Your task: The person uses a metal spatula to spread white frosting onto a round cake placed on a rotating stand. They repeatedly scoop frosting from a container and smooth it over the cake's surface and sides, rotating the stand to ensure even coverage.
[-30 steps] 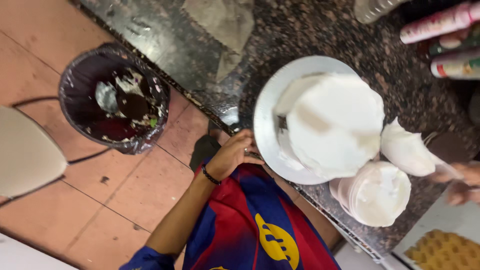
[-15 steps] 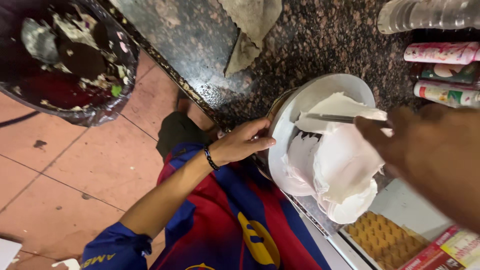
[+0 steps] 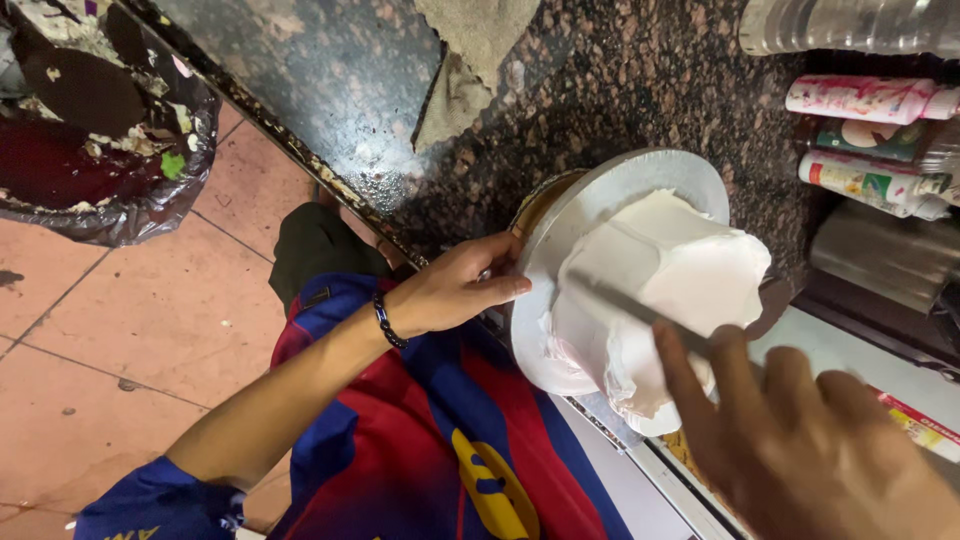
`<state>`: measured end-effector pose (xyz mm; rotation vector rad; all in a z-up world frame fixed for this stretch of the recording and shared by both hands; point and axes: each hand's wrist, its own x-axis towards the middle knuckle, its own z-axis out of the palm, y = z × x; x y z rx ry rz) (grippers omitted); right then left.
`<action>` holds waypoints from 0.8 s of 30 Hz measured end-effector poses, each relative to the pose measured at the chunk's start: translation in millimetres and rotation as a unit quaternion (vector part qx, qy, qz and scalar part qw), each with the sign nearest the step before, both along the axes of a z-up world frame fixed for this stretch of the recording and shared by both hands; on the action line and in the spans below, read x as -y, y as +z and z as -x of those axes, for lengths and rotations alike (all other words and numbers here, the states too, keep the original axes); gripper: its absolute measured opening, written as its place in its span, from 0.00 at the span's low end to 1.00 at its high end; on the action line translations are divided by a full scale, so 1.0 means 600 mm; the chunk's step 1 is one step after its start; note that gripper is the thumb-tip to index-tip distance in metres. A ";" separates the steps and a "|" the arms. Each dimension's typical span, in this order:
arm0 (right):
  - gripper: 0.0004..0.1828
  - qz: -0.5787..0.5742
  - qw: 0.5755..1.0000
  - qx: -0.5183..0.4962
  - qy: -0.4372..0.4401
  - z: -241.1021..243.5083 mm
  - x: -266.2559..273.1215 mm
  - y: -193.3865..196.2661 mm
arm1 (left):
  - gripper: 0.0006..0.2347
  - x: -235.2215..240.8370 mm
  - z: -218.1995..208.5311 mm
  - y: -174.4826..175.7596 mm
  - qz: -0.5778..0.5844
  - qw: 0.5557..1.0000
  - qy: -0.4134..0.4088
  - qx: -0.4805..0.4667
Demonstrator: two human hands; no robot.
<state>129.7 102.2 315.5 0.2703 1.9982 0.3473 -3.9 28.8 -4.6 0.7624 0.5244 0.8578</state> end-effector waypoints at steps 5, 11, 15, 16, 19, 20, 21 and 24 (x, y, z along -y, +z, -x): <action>0.29 -0.067 0.993 0.073 -0.057 -0.023 -0.030 -0.009 | 0.09 0.018 -0.002 -0.001 0.014 1.000 -0.016 -0.017; 0.42 -0.002 0.997 0.030 -0.069 -0.053 -0.019 -0.008 | 0.11 0.036 0.000 0.008 0.064 0.995 -0.069 0.018; 0.39 -0.046 0.997 0.052 -0.046 -0.065 -0.056 -0.019 | 0.11 0.041 0.000 0.008 0.068 0.995 -0.069 0.015; 0.38 -0.050 0.996 0.061 -0.049 -0.053 -0.045 -0.021 | 0.11 0.037 -0.002 0.006 0.043 0.998 -0.050 -0.002; 0.36 -0.057 0.992 0.088 -0.063 -0.018 -0.008 -0.022 | 0.10 0.021 -0.010 -0.003 0.041 0.999 -0.014 -0.015; 0.32 -0.012 0.998 0.046 -0.031 -0.011 0.004 -0.016 | 0.09 0.012 -0.014 -0.004 0.050 0.999 -0.007 -0.011; 0.29 0.032 0.999 0.003 0.002 -0.004 0.021 -0.009 | 0.09 0.005 -0.018 -0.002 0.056 0.998 0.003 -0.022; 0.28 0.030 0.999 -0.005 0.037 -0.014 0.006 -0.011 | 0.09 -0.014 -0.019 0.007 0.050 0.997 0.039 -0.037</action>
